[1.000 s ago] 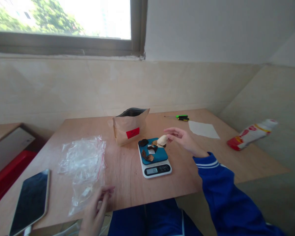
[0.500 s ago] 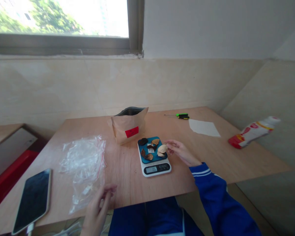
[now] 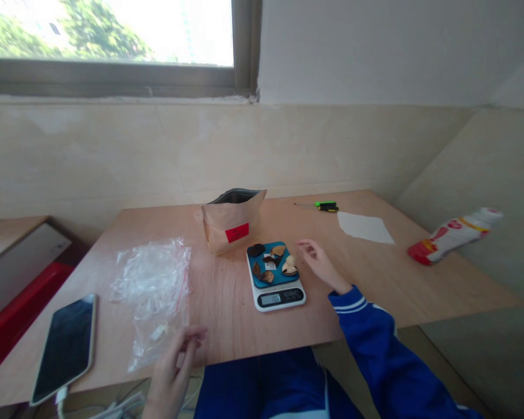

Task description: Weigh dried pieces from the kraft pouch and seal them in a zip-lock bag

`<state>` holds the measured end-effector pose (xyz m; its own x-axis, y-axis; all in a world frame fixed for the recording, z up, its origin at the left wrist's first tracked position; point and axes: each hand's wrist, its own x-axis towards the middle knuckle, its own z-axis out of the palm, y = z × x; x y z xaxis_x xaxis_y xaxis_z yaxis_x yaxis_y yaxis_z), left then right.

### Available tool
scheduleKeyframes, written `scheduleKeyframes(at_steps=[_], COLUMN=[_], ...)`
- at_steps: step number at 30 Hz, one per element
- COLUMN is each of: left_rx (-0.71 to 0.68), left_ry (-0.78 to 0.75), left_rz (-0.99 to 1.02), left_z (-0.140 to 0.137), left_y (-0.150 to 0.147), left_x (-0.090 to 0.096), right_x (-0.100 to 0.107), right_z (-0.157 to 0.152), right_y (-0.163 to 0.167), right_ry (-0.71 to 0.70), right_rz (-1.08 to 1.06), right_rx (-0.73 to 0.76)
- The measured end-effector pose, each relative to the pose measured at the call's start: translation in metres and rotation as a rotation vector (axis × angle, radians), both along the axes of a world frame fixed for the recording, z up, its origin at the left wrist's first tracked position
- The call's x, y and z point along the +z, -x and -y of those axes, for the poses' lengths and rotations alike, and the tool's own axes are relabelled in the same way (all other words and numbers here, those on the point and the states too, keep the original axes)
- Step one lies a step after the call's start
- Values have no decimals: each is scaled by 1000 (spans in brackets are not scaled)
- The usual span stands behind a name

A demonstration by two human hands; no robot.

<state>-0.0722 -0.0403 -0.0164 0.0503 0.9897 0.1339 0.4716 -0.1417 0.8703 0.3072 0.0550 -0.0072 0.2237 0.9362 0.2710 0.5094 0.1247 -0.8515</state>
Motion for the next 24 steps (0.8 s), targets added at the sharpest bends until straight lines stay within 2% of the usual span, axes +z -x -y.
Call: scheduleKeyframes(at_steps=[4, 8, 11, 15, 18, 24], left_rx=[48, 73, 93, 91, 58, 12], left_ry=[-23, -34, -42, -21, -9, -7], left_rz=[-19, -26, -41, -42, -32, -29], left_z=[3, 6, 6, 5, 4, 1], left_y=[2, 4, 5, 3, 0, -5], left_x=[2, 3, 3, 1, 1, 1], right_x=[13, 10, 3, -7, -13, -16], right_z=[9, 14, 14, 17, 21, 26], right_y=[4, 10, 11, 8, 7, 12], right_ry=[-94, -133, -109, -2, 56, 18], right_rz=[175, 214, 220, 226, 204, 219], right_rx=[48, 76, 95, 107, 178, 189])
